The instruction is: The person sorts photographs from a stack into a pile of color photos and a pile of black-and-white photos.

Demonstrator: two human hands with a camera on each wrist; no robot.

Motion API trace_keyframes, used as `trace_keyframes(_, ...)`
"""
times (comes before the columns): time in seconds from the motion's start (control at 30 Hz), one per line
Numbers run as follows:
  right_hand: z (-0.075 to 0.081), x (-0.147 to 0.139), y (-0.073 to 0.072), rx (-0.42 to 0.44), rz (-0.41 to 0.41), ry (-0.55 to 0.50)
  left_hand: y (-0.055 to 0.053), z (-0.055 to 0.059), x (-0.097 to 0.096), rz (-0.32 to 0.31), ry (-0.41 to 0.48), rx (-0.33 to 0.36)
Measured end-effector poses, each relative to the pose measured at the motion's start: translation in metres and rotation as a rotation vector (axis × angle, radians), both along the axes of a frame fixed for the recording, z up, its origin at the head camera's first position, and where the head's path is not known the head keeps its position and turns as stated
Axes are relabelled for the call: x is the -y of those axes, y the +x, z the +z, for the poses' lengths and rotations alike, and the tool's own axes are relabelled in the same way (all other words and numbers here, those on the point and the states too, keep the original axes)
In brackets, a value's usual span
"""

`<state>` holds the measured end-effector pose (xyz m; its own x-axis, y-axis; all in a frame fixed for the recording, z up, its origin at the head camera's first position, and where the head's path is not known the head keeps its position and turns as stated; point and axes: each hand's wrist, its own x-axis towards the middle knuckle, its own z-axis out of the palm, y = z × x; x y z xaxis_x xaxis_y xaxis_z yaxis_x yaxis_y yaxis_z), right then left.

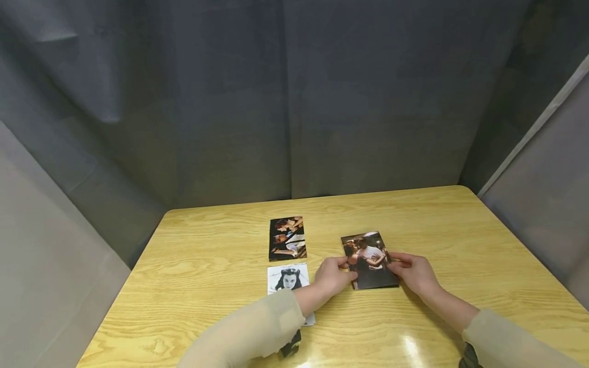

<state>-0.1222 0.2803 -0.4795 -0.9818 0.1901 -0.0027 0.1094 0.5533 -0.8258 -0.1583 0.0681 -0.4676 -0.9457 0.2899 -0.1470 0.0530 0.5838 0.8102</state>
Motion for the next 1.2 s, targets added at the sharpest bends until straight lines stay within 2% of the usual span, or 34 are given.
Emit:
trace_keyframes(0.1,0.001,-0.001,0.001,-0.003,-0.001,0.018,0.000,0.000,-0.002,0.007,0.010,0.008)
trace_keyframes(0.2,0.001,0.000,0.001,-0.010,-0.006,-0.010,0.001,-0.001,-0.003,0.037,0.050,0.008)
trace_keyframes(0.27,0.003,0.000,0.000,-0.027,-0.014,-0.024,0.000,-0.002,-0.004,0.066,0.117,0.013)
trace_keyframes(0.4,0.011,0.007,-0.006,-0.076,-0.048,-0.082,-0.004,-0.002,-0.003,0.144,0.311,0.025)
trace_keyframes(0.47,0.016,0.013,-0.010,-0.087,-0.066,-0.144,-0.008,0.000,0.000,0.183,0.393,0.025)
trace_keyframes(0.6,0.025,0.029,-0.023,-0.101,-0.086,-0.217,-0.018,0.005,0.013,0.242,0.490,0.001)
trace_keyframes(0.77,0.033,0.055,-0.045,-0.107,-0.093,-0.268,-0.034,0.012,0.043,0.259,0.560,0.000)
trace_keyframes(0.9,0.034,0.082,-0.060,-0.088,-0.088,-0.275,-0.047,0.010,0.073,0.264,0.581,0.017)
trace_keyframes(1.03,0.032,0.109,-0.073,-0.080,-0.073,-0.269,-0.057,0.006,0.097,0.294,0.576,0.017)
trace_keyframes(1.2,0.027,0.134,-0.091,-0.109,-0.067,-0.284,-0.069,0.006,0.118,0.348,0.546,0.018)
